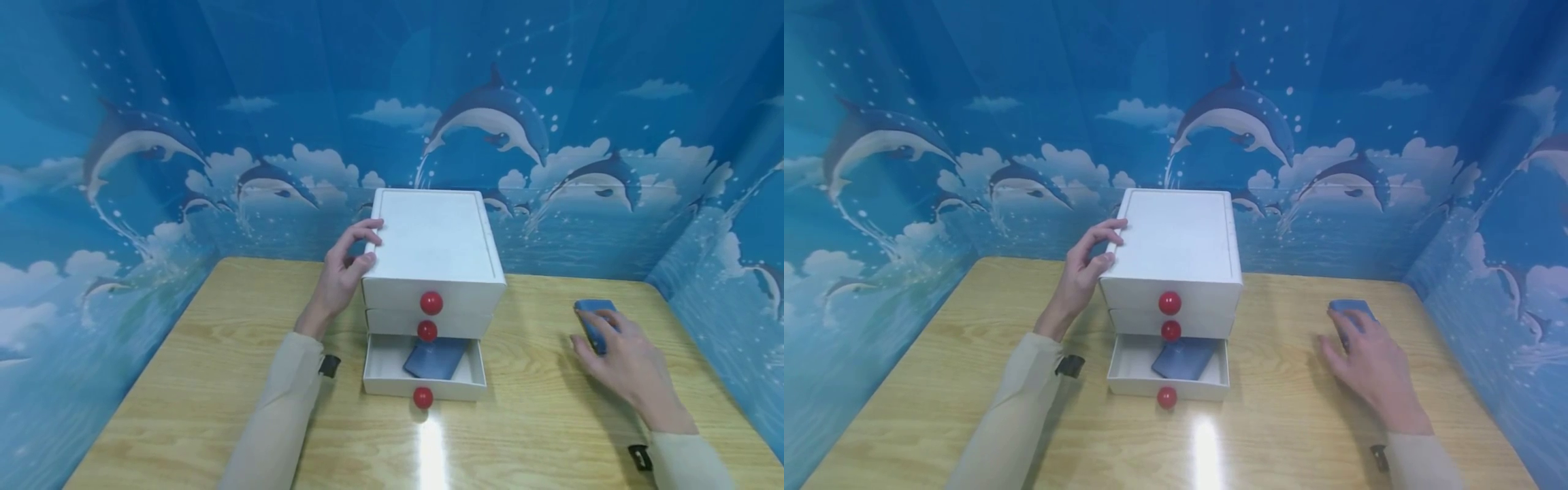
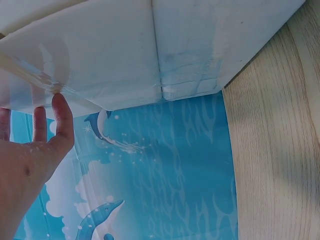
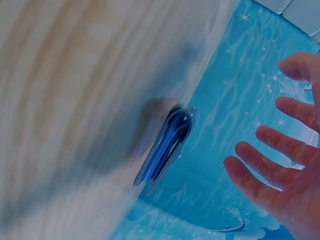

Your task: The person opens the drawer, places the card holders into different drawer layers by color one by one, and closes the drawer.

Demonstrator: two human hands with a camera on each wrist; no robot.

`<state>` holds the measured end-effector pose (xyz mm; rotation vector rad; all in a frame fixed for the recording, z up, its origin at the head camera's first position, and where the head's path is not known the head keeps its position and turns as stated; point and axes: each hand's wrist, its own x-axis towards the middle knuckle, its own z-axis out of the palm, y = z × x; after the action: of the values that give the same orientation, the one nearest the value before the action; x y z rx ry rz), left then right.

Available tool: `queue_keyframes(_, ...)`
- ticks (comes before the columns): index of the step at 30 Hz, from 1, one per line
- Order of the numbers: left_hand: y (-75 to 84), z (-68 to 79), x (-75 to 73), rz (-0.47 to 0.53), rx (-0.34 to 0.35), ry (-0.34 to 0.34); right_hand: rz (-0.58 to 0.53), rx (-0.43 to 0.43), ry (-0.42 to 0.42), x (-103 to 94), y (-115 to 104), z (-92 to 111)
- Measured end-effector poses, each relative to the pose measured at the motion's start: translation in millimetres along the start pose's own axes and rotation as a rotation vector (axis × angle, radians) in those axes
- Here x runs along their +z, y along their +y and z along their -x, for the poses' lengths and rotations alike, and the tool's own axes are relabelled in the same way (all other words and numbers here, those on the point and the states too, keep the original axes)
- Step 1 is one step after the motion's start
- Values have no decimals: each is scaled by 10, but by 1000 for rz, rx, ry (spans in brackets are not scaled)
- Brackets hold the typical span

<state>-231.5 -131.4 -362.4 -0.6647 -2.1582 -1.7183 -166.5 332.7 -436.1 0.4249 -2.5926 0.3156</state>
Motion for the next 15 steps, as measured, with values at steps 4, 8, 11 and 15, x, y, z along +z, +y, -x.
queue_keyframes(4,-7,2,2,-8,-8,3,14,35,-47,-3,83,5)
queue_keyframes(8,1,5,3,-9,-8,3,32,88,-133,-22,162,-7)
queue_keyframes(11,5,5,4,-10,-7,1,50,133,-226,-31,230,-21)
queue_keyframes(15,5,3,1,-10,-7,0,67,180,-325,-20,310,-30)
